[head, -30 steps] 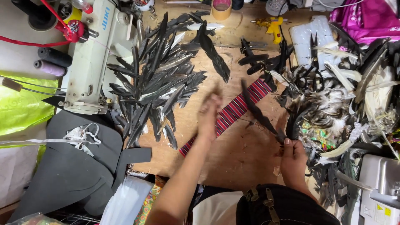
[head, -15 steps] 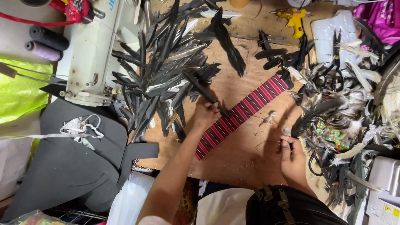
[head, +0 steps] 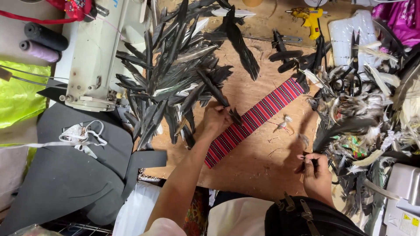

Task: The person is gluing black feathers onto a decorative fabric strip using a hot glue gun.

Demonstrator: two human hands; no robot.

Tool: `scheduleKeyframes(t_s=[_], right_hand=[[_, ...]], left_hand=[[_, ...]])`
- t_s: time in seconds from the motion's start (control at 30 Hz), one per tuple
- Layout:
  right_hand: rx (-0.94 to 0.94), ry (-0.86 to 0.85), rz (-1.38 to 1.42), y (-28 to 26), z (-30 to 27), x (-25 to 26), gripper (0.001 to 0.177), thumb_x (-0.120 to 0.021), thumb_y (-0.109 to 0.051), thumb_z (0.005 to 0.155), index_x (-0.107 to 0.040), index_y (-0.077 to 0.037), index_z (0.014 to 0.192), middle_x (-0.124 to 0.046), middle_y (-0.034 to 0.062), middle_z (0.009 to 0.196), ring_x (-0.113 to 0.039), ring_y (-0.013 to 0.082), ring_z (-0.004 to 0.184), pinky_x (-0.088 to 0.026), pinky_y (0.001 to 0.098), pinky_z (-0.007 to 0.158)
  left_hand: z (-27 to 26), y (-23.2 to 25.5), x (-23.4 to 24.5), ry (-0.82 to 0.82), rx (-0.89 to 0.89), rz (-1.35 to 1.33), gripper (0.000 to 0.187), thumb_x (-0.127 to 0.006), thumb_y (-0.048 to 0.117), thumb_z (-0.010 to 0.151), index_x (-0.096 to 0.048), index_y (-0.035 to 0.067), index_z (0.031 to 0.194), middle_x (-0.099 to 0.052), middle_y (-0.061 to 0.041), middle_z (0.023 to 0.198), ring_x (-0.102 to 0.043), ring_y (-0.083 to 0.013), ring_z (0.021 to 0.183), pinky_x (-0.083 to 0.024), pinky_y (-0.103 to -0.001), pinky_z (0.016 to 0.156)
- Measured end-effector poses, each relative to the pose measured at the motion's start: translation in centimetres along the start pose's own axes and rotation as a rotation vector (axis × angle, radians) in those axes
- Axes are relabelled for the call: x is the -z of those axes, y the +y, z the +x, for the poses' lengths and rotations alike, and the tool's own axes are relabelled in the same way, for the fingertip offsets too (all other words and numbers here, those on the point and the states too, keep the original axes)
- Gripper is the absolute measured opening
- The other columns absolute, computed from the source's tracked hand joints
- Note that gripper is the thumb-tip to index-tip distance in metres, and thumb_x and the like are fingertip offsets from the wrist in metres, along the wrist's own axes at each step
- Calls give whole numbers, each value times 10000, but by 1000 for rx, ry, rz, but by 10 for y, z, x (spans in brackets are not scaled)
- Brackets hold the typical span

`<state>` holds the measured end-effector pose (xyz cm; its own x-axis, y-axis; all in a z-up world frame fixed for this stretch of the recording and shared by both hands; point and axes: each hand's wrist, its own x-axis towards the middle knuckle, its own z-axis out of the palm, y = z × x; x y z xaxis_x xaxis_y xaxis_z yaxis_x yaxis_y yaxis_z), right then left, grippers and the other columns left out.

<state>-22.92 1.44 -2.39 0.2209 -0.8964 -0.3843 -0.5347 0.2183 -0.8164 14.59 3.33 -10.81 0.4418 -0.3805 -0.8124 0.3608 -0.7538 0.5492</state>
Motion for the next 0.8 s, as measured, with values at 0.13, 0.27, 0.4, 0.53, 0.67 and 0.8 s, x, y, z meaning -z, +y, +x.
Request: scheduleKeyframes(t_s=[0.13, 0.27, 0.4, 0.53, 0.67, 0.8], right_hand=[[37, -43, -43, 6, 12, -1, 77, -557, -98, 1179, -490, -68, 1157, -846, 168, 1107, -786, 243, 726, -605, 368, 656], [-21, -168, -158, -6, 29, 3, 204, -603, -172, 1146, -463, -48, 1228, -828, 205, 884, -821, 306, 734, -667, 423, 752], [-98, -249, -352, -46, 36, 0, 342, -618, -255, 1125, -448, -107, 1382, -838, 198, 979, -816, 342, 806, -610, 497, 797], [-93, -314, -301, -55, 42, -13, 295, -728, -284, 1085, -594, -54, 1212, -792, 212, 739, -806, 397, 809, -608, 519, 789], [-153, -409, 29, -33, 71, -22, 230, -724, -179, 1098, -663, 16, 991, -661, 235, 545, -710, 322, 459, -597, 402, 455], [-26, -490, -211, -53, 86, -49, 264, -685, -243, 1101, -735, -19, 1232, -759, 242, 782, -775, 353, 680, -596, 542, 772]], left_hand=[[-1, -2, -2, -38, 35, -324, 229, -668, -1, 1100, -732, 14, 1320, -847, -123, 1119, -610, -114, 631, -591, -270, 589], [11, -12, -10, 18, -37, -324, 188, -760, 61, 1057, -784, 3, 1233, -861, -94, 1069, -571, -106, 582, -515, -260, 497], [35, -31, -17, 57, -27, -303, 197, -772, 82, 1054, -771, 34, 1246, -870, -73, 1061, -567, -96, 570, -509, -246, 486], [48, -44, -18, 114, -249, -235, 345, -897, 244, 935, -784, 29, 1179, -777, -135, 699, -757, -184, 541, -638, -266, 523], [76, -41, -2, 198, -306, -478, 250, -886, 109, 941, -702, 4, 1074, -720, -192, 603, -694, -214, 415, -623, -276, 433], [88, -38, 35, 330, -379, -491, 233, -815, 160, 1007, -751, 0, 1163, -773, -142, 685, -694, -147, 454, -614, -228, 417]])
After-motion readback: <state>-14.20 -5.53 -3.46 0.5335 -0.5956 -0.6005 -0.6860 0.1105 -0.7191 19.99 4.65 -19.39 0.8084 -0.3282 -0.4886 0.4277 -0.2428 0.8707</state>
